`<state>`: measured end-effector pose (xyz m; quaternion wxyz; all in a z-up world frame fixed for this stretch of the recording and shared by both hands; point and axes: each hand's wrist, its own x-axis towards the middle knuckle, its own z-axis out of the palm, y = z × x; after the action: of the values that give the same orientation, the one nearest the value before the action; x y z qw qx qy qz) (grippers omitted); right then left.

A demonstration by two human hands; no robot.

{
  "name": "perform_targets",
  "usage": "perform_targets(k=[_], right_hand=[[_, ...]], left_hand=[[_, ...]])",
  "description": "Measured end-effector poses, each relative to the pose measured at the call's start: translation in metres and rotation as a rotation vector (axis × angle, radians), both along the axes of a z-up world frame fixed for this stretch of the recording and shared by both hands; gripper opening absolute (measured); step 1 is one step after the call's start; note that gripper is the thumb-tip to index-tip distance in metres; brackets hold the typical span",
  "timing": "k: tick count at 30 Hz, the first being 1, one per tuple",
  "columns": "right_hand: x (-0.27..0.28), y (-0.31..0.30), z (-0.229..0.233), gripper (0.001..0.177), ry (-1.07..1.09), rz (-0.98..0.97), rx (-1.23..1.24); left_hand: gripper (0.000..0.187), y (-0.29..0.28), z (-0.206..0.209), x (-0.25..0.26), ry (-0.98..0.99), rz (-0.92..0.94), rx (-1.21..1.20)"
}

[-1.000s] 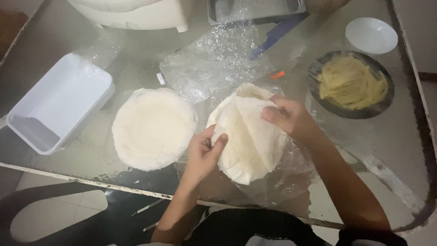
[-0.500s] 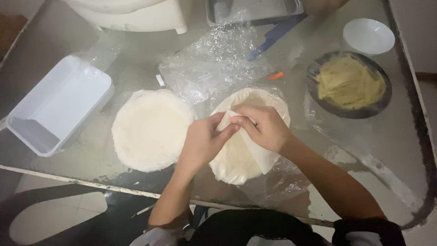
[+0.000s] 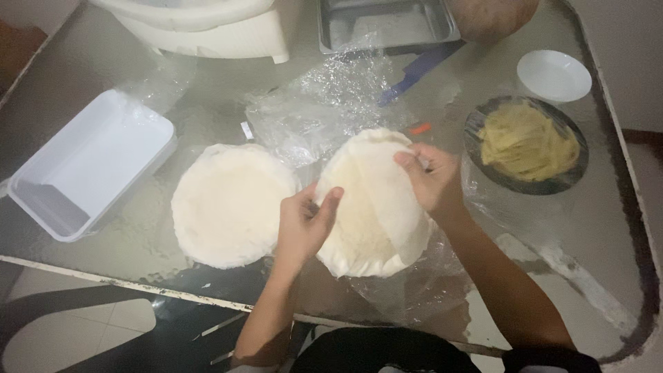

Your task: The person separates and prepares flat round pieces of white dough on a glass table by hand.

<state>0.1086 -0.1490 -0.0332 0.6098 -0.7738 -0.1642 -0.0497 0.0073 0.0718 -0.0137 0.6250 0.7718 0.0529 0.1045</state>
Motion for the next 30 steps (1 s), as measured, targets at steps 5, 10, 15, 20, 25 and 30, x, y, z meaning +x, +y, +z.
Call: perform_targets(k=[5, 10, 15, 20, 25, 30], right_hand=[[-0.001, -0.003, 0.010, 0.022, -0.086, -0.095, 0.087], [-0.007, -0.005, 0.026, 0.021, 0.026, -0.204, 0.270], [0.007, -0.029, 0.006, 0.022, -0.033, -0.332, 0.184], [0.023, -0.052, -0.012, 0.013, -0.047, -0.297, 0.412], [0.021, -0.058, -0.005, 0.013, -0.012, -0.382, 0.370], [0.024, -0.065, -0.011, 0.013, -0.061, -0.318, 0.456]], left_hand=[[0.027, -0.001, -0.003, -0.006, -0.059, 0.077, -0.183], [0.026, -0.003, -0.007, -0.009, -0.089, 0.143, -0.310], [0.025, 0.001, -0.016, -0.011, -0.137, 0.181, -0.268], [0.024, 0.001, -0.020, -0.013, -0.185, 0.183, -0.282], [0.022, 0.002, -0.023, -0.013, -0.238, 0.174, -0.304], [0.022, 0.001, -0.030, -0.017, -0.277, 0.197, -0.285]])
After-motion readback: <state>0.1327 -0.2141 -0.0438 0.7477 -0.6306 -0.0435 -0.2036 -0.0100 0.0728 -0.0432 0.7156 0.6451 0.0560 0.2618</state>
